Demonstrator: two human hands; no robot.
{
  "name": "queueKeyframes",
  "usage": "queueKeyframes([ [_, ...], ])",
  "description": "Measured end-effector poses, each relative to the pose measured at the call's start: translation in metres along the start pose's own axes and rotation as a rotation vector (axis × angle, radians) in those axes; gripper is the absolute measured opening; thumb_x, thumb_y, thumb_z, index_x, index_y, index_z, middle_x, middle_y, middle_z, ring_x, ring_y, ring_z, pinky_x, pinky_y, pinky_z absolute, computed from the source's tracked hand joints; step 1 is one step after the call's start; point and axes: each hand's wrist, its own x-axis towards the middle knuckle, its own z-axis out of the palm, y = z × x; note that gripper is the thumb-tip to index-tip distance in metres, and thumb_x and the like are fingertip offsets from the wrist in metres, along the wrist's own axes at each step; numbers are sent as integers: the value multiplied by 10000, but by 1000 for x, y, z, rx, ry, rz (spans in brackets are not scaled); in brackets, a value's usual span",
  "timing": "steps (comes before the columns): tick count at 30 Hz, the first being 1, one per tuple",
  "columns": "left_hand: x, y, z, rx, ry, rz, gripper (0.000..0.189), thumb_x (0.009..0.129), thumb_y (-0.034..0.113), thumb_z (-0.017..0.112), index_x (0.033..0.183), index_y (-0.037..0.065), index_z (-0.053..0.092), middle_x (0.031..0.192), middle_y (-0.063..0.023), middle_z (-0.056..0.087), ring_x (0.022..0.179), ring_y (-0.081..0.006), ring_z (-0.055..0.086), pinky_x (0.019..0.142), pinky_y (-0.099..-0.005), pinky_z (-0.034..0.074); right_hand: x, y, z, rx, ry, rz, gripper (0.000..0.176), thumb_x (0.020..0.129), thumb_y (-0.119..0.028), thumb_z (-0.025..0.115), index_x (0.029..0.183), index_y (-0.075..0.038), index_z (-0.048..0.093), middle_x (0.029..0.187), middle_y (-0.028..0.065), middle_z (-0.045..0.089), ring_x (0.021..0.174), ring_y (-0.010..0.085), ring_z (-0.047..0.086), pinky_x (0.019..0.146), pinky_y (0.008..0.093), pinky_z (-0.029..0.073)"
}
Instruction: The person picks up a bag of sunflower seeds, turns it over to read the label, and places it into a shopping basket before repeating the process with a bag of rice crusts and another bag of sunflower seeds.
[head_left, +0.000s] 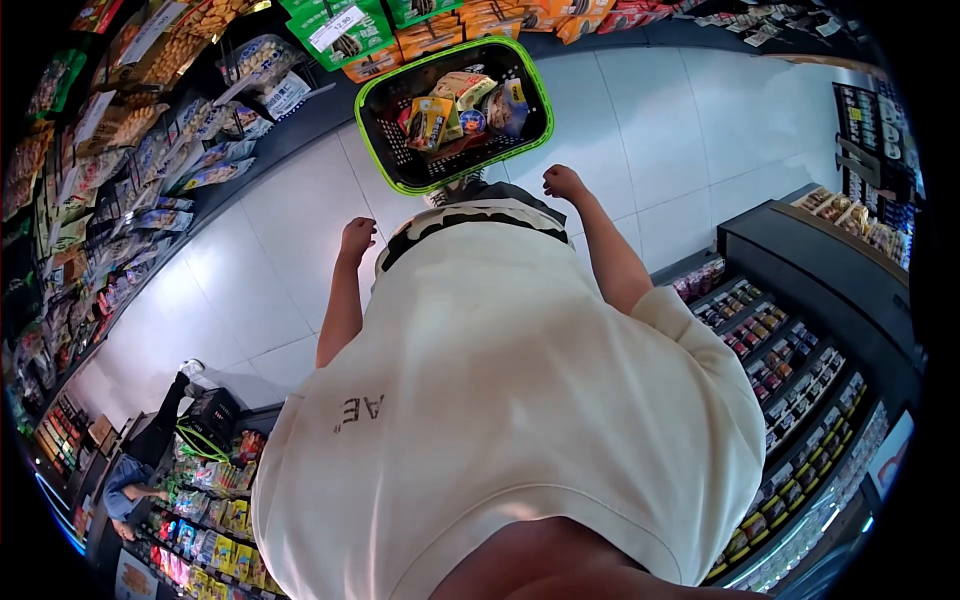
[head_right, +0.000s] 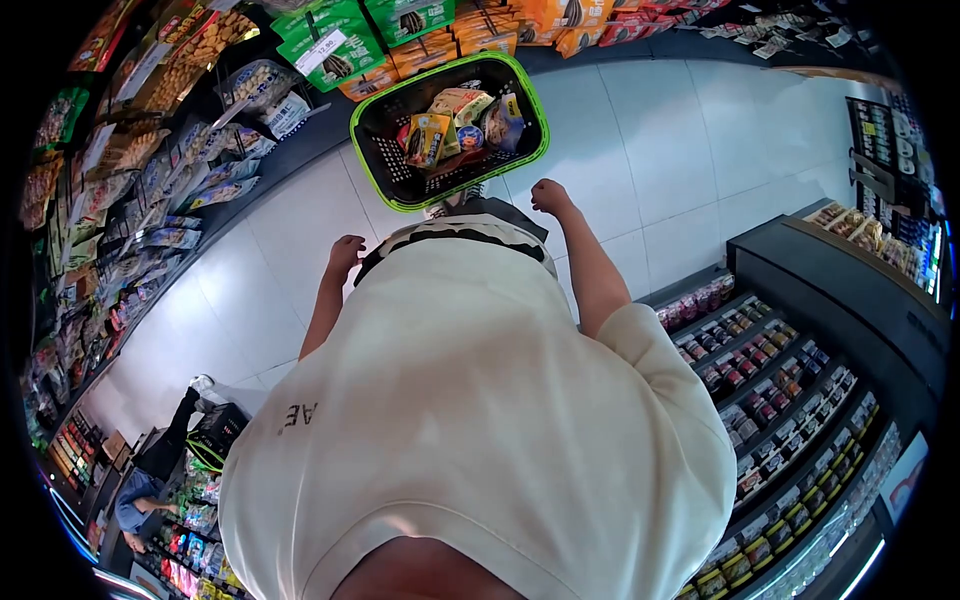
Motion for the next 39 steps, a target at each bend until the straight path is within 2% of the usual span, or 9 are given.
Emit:
queueKeyframes([
  [2,3,-17,-10,-14,11,-54,257,791,177,505,964,8,593,831,-86,602,752,-155,572,603,-281,497,-4,5,4,4,7,0,210,830,-177,484,935,-3,538,770,107,617,628,187,629,495,274,486],
  [4,6,-33,-18,-2,16,-78,249,781,171,504,951,12,593,814,-81,601,737,-153,575,581,-277,495,-10,8,7,19,11,-3,205,786,-161,455,893,-6,535,755,107,626,616,184,635,509,279,498],
  [7,12,-48,-29,4,0,-124,246,768,168,496,937,19,594,809,-78,603,723,-143,578,545,-264,487,-18,6,11,29,24,21,197,809,-161,472,910,-5,535,756,111,621,628,192,633,493,281,490],
  [16,20,-27,-31,-25,-5,34,253,790,190,498,947,18,596,814,-86,610,745,-152,586,572,-280,495,-36,-1,22,36,53,22,208,836,-182,499,937,-3,534,766,112,617,629,195,629,493,277,485],
  [20,22,-27,-30,-37,-44,43,277,801,206,513,995,18,572,856,-99,596,711,-137,537,575,-251,484,-43,-3,26,-4,62,3,217,840,-182,498,957,-4,539,771,111,619,625,196,629,492,277,483],
  [29,9,-86,-24,-118,-54,-98,268,796,202,515,1005,41,564,862,-93,602,567,-102,465,560,-256,492,-61,11,22,-47,70,27,218,841,-186,488,962,-12,538,787,115,620,643,201,631,513,288,491],
  [32,3,-99,-24,-129,-63,-125,273,795,208,517,1005,41,565,859,-91,601,566,-100,462,561,-255,491,-61,15,20,-53,67,28,227,841,-187,489,974,-9,534,796,119,620,642,201,631,510,287,490],
  [33,2,-102,-23,-129,-49,-129,264,779,198,522,973,30,584,814,-83,603,682,-139,552,566,-274,501,-60,16,19,-46,66,32,227,841,-186,490,975,-8,534,797,120,621,641,200,631,508,285,490],
  [39,-3,-100,-19,-120,-32,-109,265,788,203,515,977,31,585,827,-84,608,686,-141,554,572,-273,503,-56,22,15,-22,49,46,227,837,-181,493,975,-6,535,795,119,621,638,195,629,506,278,488],
])
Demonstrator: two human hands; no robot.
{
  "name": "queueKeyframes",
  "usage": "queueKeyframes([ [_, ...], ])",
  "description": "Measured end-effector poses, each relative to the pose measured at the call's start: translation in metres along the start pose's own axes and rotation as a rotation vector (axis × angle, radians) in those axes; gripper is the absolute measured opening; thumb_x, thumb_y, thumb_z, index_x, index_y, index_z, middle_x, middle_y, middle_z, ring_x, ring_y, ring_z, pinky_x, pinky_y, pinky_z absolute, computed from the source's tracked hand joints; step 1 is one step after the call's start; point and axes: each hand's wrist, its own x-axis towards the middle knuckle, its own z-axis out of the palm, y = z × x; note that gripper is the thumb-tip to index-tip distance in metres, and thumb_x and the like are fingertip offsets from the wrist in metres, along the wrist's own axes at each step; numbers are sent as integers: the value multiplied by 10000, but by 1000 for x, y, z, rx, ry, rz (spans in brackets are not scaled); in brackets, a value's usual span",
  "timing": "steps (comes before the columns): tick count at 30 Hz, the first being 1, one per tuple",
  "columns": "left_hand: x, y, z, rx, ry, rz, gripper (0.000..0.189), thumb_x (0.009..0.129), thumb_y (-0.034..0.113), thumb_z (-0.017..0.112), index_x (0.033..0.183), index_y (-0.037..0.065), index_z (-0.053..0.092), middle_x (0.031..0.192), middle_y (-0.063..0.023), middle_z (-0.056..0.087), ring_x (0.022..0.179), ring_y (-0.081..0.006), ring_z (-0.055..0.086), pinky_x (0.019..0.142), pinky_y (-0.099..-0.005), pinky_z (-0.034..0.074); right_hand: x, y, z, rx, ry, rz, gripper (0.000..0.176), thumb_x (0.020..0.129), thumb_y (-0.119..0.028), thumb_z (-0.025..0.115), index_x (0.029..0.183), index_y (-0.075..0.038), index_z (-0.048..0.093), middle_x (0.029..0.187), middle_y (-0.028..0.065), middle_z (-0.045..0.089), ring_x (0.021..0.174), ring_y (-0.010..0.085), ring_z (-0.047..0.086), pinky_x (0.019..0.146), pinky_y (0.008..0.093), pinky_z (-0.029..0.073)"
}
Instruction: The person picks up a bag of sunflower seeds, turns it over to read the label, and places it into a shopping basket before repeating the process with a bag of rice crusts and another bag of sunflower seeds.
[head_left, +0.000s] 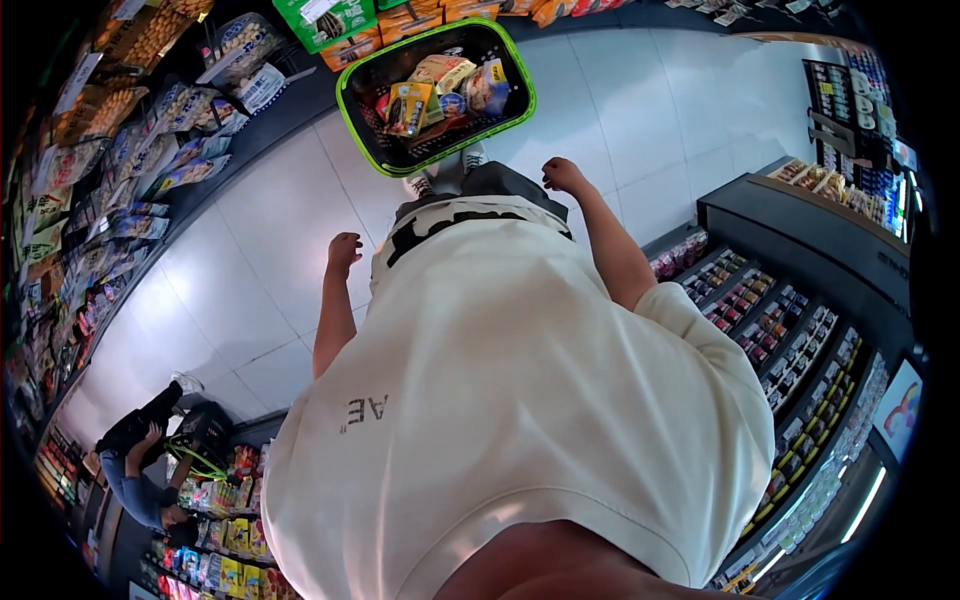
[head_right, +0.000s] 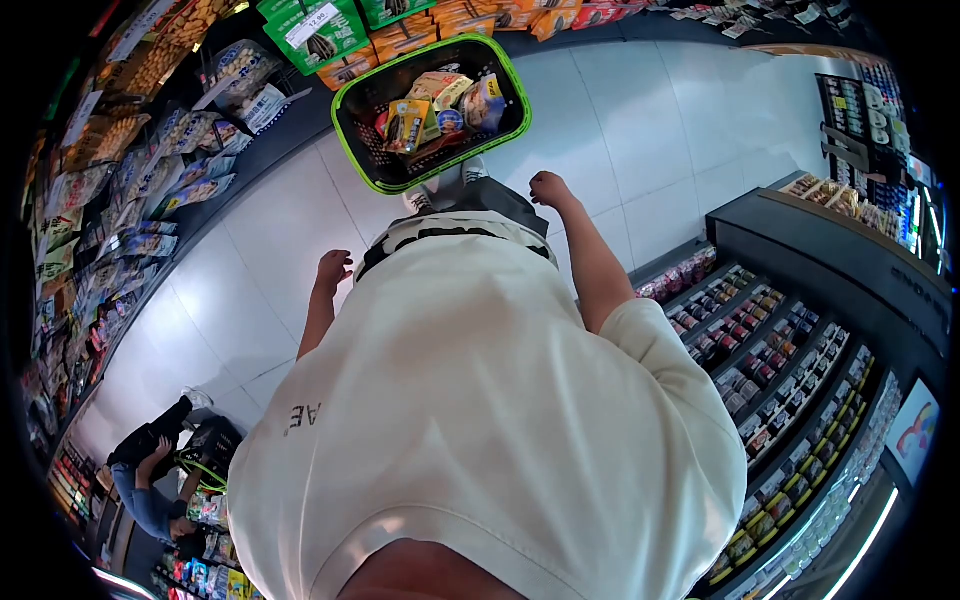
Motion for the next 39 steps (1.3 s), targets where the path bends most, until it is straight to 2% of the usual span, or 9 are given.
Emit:
queueKeyframes([
  [4,-9,13,6,20,18,-11,262,796,200,521,996,37,569,846,-83,596,552,-95,461,562,-245,488,6,5,-3,-9,-2,-5,226,833,-173,495,979,-6,537,789,115,620,641,191,629,506,275,487],
  [6,-10,16,10,23,28,19,258,798,198,504,976,31,587,830,-91,612,699,-143,565,580,-267,504,12,8,-8,-31,-4,-19,223,833,-172,495,976,-6,537,789,115,620,642,192,628,505,275,486],
  [13,-18,27,40,53,74,-18,254,797,192,503,969,29,593,822,-94,616,727,-147,573,579,-265,503,32,26,-41,51,-55,-19,217,829,-173,494,961,-6,535,787,116,617,643,190,625,506,273,485],
  [16,-26,38,66,46,78,-27,262,807,205,505,987,26,573,834,-86,602,554,-99,469,561,-256,487,47,33,-62,51,-73,-29,222,825,-174,493,963,-5,534,785,114,617,642,188,626,507,273,486],
  [22,-35,62,129,68,133,-36,243,817,202,512,978,36,587,813,-81,614,600,-118,517,568,-250,488,88,29,-98,-67,-127,-100,225,812,-174,477,937,0,545,761,109,621,622,176,625,516,276,491],
  [25,-29,73,168,182,193,10,243,815,176,463,932,26,616,821,-105,633,736,-168,604,609,-289,502,104,12,-112,-65,-132,-131,243,774,-140,430,880,29,569,715,138,626,604,211,631,588,311,501],
  [29,10,102,228,354,214,297,228,797,142,449,900,38,624,844,-164,633,803,-281,612,734,-355,473,155,8,-115,-90,-148,-164,272,789,-177,493,984,8,541,742,112,623,633,181,623,570,275,497],
  [31,24,134,266,379,179,373,222,796,147,463,910,40,620,877,-159,630,853,-301,600,762,-360,465,184,12,-102,-230,-12,-294,306,772,-181,519,1009,13,528,755,126,625,655,194,625,604,289,494],
  [39,124,204,383,577,130,661,190,747,92,503,887,-11,580,902,-223,570,845,-372,539,762,-434,443,239,-36,-55,-154,71,-256,437,743,-253,560,1082,21,532,909,181,615,864,273,600,745,331,465],
])
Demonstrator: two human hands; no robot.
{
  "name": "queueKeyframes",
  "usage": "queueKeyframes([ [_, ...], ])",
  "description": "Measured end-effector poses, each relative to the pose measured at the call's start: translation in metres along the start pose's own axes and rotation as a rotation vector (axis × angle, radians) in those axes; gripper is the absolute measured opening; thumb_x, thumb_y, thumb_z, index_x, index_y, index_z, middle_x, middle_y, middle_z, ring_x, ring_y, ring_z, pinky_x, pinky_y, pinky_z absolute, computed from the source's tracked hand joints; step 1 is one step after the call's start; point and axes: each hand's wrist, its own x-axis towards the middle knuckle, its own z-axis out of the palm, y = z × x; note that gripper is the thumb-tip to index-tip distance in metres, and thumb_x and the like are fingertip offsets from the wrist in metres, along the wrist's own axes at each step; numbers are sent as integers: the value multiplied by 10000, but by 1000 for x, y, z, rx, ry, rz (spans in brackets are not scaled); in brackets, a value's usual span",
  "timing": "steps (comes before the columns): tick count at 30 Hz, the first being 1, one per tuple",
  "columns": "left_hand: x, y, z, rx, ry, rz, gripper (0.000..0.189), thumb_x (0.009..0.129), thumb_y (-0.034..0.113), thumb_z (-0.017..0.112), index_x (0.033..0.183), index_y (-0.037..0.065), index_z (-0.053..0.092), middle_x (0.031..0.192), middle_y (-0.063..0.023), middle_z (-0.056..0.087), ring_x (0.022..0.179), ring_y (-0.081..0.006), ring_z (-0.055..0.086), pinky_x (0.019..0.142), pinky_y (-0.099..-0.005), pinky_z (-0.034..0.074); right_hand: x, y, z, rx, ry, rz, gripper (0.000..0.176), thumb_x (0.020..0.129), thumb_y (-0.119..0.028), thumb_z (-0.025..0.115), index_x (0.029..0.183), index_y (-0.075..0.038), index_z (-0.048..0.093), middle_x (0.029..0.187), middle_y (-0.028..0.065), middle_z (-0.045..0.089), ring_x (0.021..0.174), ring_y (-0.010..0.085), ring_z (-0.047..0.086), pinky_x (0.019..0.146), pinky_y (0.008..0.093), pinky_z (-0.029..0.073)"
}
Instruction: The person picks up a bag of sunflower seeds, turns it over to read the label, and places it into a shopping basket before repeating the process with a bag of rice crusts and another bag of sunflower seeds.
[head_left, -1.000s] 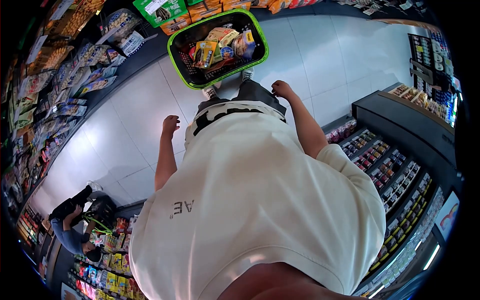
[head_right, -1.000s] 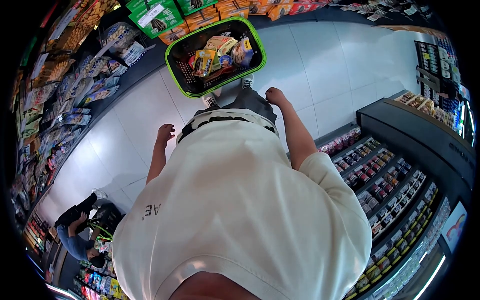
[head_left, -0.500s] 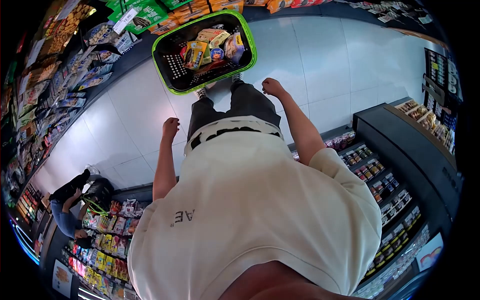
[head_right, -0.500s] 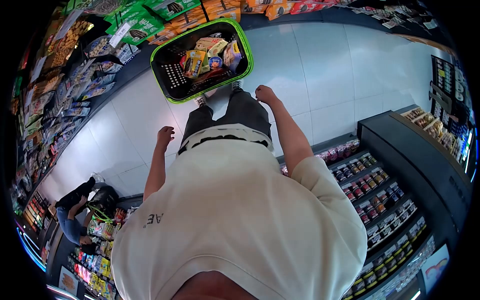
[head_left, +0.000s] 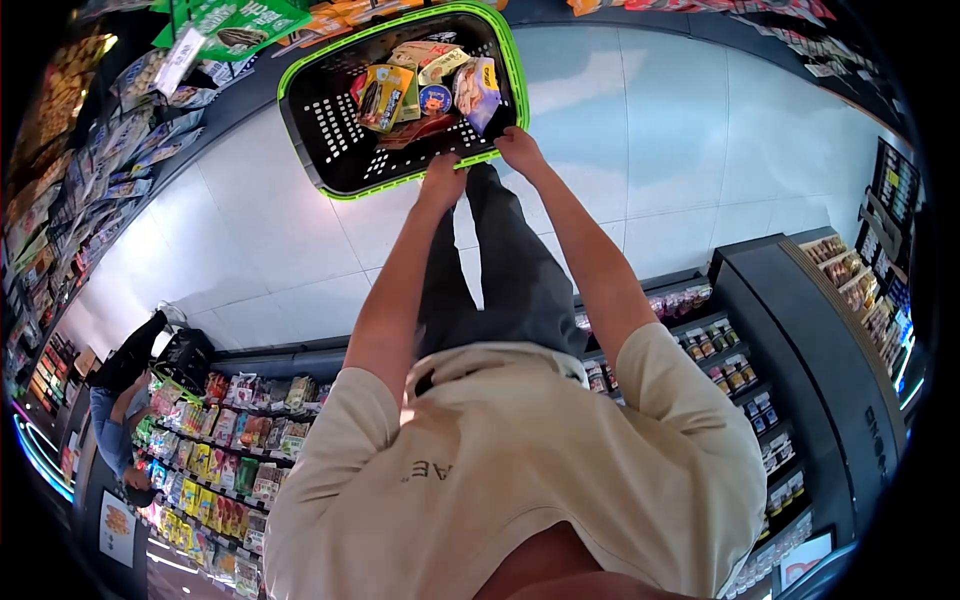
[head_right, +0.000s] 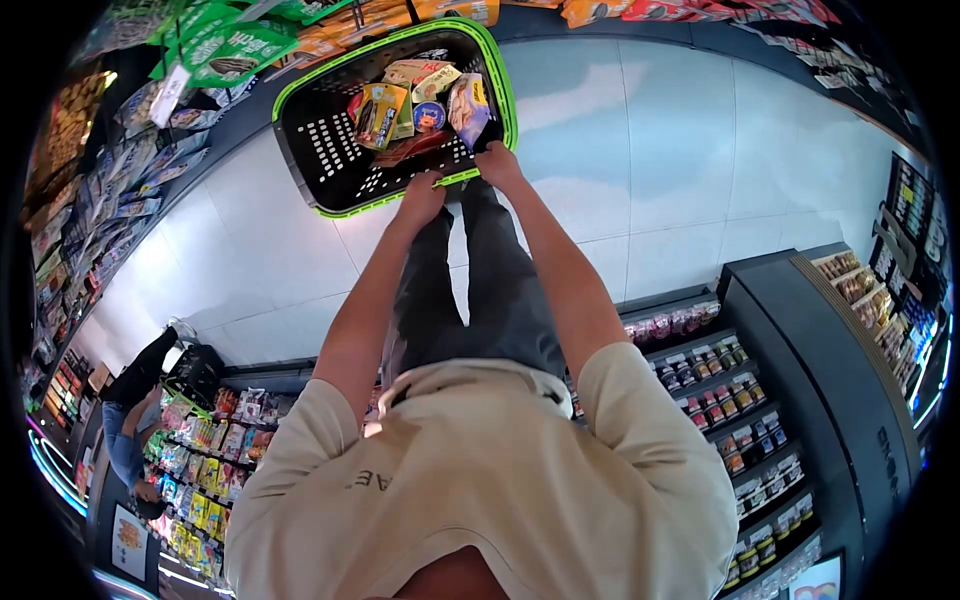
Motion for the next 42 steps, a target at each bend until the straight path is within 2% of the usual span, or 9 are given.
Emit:
queueKeyframes([
  [2,31,-11,29,30,-3,-23,241,755,95,505,964,-12,557,936,-229,563,876,-376,534,787,-437,437,34,13,22,13,-9,26,446,746,-255,550,1082,35,528,925,193,613,888,295,590,766,339,456],
  [6,92,-31,62,-63,-2,-90,281,793,105,451,1039,3,541,981,-240,562,946,-374,529,827,-425,422,80,18,54,7,19,237,291,752,-206,497,767,63,607,829,270,606,839,397,592,733,424,474],
  [12,170,-64,84,-83,-33,-29,308,832,147,451,1088,-15,514,924,-223,592,847,-325,593,751,-376,460,126,42,95,-57,90,259,268,743,-204,574,796,57,611,836,271,605,863,375,595,749,422,476],
  [14,171,-65,85,-138,-75,-93,310,832,146,459,1099,-3,511,913,-212,597,831,-309,597,728,-356,464,136,55,114,-50,304,151,267,736,-201,591,809,56,607,832,259,609,867,380,592,761,417,476],
  [21,137,-69,87,-422,-211,-338,378,798,189,504,1111,-23,485,1010,-226,577,948,-338,568,825,-369,438,138,47,105,-171,85,54,175,756,-149,540,821,0,605,821,227,612,800,374,601,702,436,486],
  [28,96,-17,-27,-323,-3,-281,648,705,161,642,1242,-36,338,1068,-215,548,882,-311,582,791,-357,460,28,-43,8,-260,111,-266,100,768,-74,473,790,-9,545,756,213,600,751,396,581,665,474,466],
  [35,56,83,-167,-302,216,221,877,639,128,731,1336,4,213,1224,-240,408,1128,-352,428,956,-356,356,-94,-131,-112,-558,-92,-576,119,763,-52,444,815,-28,548,776,193,596,743,370,582,651,460,463],
  [40,-29,148,-244,141,240,655,537,637,92,712,1136,50,520,1116,-144,520,1075,-307,466,913,-343,366,-173,-181,-148,-475,64,-806,91,788,-108,477,763,-52,544,742,164,579,695,351,570,608,444,460],
  [42,-46,132,-248,194,120,567,322,653,88,691,964,44,617,942,-108,599,976,-261,530,892,-347,359,-197,-195,-155,-492,109,-877,112,797,-147,499,736,-61,536,738,155,576,698,343,565,589,428,457],
])
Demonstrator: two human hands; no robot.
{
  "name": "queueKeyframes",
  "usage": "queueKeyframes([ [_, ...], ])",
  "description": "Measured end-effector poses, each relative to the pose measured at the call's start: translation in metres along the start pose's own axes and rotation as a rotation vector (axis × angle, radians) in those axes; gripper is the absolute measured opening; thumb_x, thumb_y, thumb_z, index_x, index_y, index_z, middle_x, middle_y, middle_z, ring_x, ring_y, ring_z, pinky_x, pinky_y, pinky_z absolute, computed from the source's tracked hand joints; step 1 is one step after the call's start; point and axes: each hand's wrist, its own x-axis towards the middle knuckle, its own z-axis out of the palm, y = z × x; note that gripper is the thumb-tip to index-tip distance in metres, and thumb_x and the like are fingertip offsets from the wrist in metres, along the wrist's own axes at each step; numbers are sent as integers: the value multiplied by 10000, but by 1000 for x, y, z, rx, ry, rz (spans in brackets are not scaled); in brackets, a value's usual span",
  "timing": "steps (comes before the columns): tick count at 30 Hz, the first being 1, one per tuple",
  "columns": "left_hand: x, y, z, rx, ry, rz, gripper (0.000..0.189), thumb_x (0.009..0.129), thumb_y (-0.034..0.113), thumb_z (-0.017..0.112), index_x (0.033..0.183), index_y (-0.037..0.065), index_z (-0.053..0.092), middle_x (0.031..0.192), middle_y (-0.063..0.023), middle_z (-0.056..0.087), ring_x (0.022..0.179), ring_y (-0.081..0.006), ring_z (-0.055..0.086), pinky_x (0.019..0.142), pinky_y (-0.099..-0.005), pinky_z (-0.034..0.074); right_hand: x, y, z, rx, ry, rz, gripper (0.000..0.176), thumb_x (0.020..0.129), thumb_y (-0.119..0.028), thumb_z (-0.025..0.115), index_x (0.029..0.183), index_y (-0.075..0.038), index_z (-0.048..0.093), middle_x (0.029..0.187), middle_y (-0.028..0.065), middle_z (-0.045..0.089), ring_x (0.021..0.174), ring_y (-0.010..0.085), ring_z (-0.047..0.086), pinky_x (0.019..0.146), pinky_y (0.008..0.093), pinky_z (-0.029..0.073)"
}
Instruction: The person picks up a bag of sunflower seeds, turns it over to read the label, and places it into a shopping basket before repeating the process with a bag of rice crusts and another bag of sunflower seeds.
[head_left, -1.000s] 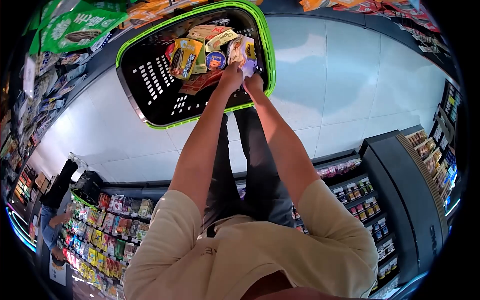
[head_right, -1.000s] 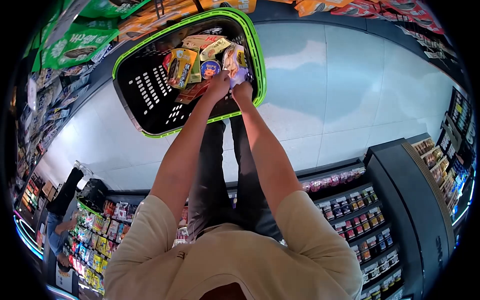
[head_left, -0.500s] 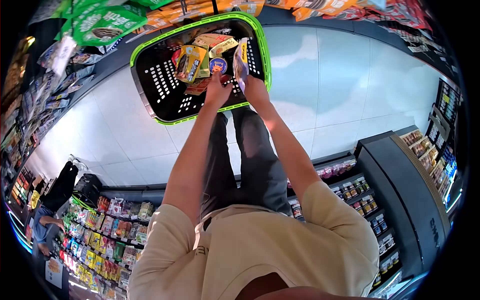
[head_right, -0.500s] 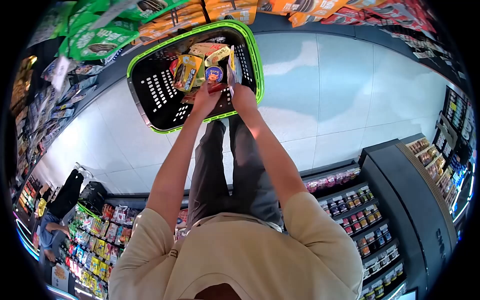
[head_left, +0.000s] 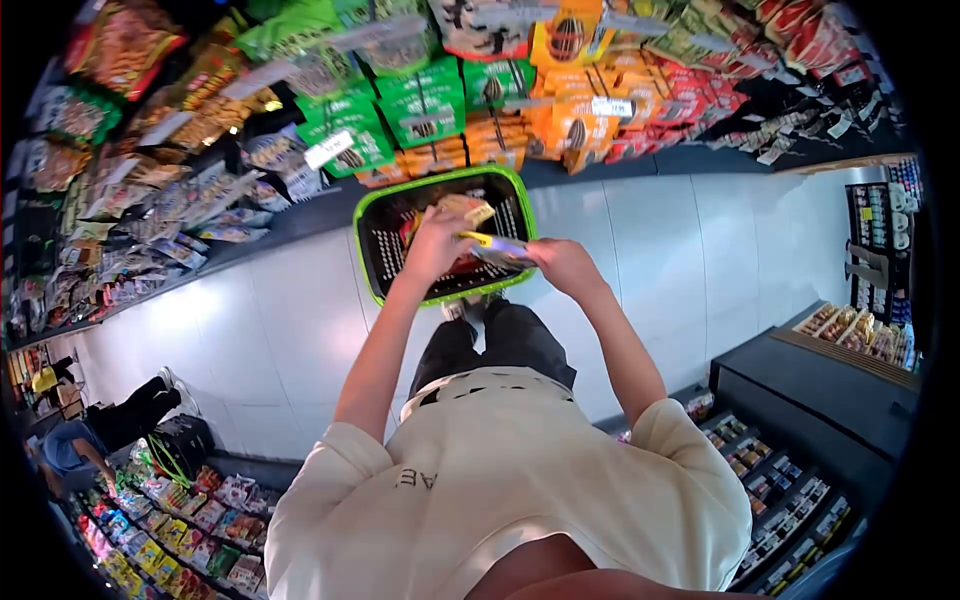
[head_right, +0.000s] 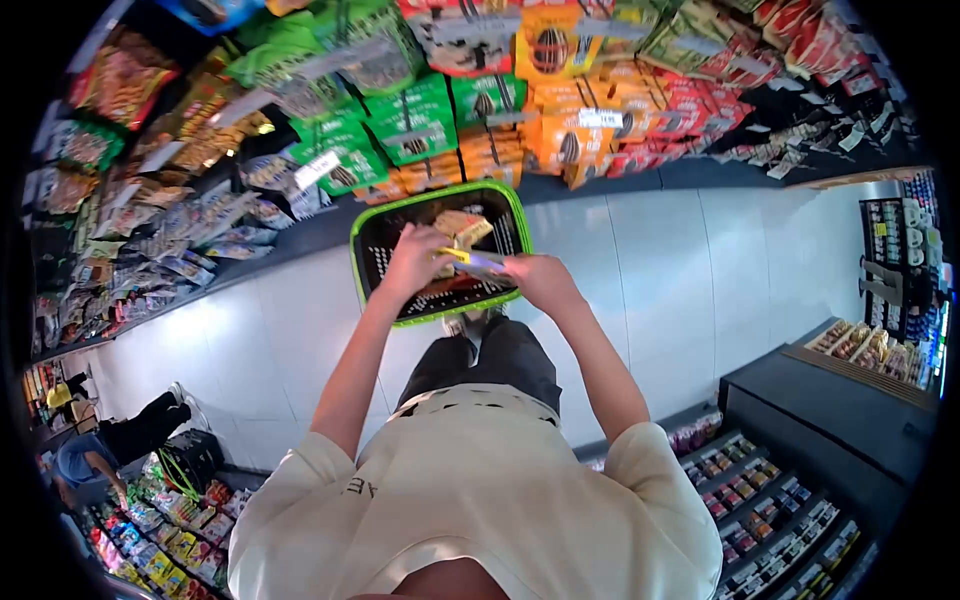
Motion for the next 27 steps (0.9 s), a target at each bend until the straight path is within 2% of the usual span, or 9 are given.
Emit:
queueKeyframes([
  [2,-23,12,-16,-101,129,-18,243,678,91,681,908,33,633,805,-107,608,831,-243,582,830,-347,410,-7,-23,-15,-15,92,-100,128,802,-163,507,730,-59,524,731,141,576,705,342,559,576,418,449],
  [3,-35,19,-20,-263,172,-133,221,711,95,690,916,27,642,731,-56,598,624,-145,529,578,-282,434,-10,-31,-19,8,112,-111,135,811,-174,506,745,-58,526,727,129,574,710,341,553,583,422,441],
  [4,-47,21,-24,-255,183,-119,221,711,95,690,916,27,642,731,-56,598,624,-145,529,578,-282,434,-15,-40,-24,-1,127,-121,135,811,-174,506,745,-58,526,727,129,574,710,341,553,583,422,441],
  [6,-66,18,-29,-699,203,-309,199,771,94,653,956,20,637,703,-12,580,572,-67,489,533,-228,416,-22,-59,-36,13,111,-88,125,816,-174,513,784,-59,550,741,127,578,717,339,554,599,427,436],
  [7,-73,17,-34,-701,159,-299,192,791,94,639,965,14,632,712,13,576,597,-43,488,551,-214,420,-24,-66,-39,6,120,-96,125,816,-174,513,784,-59,550,741,127,578,717,339,554,599,427,436],
  [8,-82,17,-37,-701,165,-296,192,791,94,639,965,14,632,712,13,576,597,-43,488,551,-214,420,-28,-73,-41,9,99,-101,116,815,-168,520,810,-59,561,750,129,583,726,338,556,605,425,438],
  [10,-98,15,-42,-688,-13,-335,224,777,115,661,981,27,637,757,-11,614,694,-66,539,662,-227,453,-33,-87,-44,11,72,-111,114,814,-161,527,835,-58,572,759,130,588,735,337,558,612,423,439],
  [11,-103,7,-38,-603,-29,-341,208,787,139,656,961,25,643,787,-10,623,701,-57,527,660,-221,441,-34,-94,-45,37,91,-130,111,810,-154,534,845,-58,578,766,133,591,738,338,560,613,419,442],
  [27,-155,16,-53,-723,424,-274,163,823,111,600,931,-11,612,755,-39,595,685,-82,509,646,-229,419,-20,-147,-35,159,87,-127,138,793,-117,572,893,-23,592,816,164,599,744,355,560,619,364,450],
])
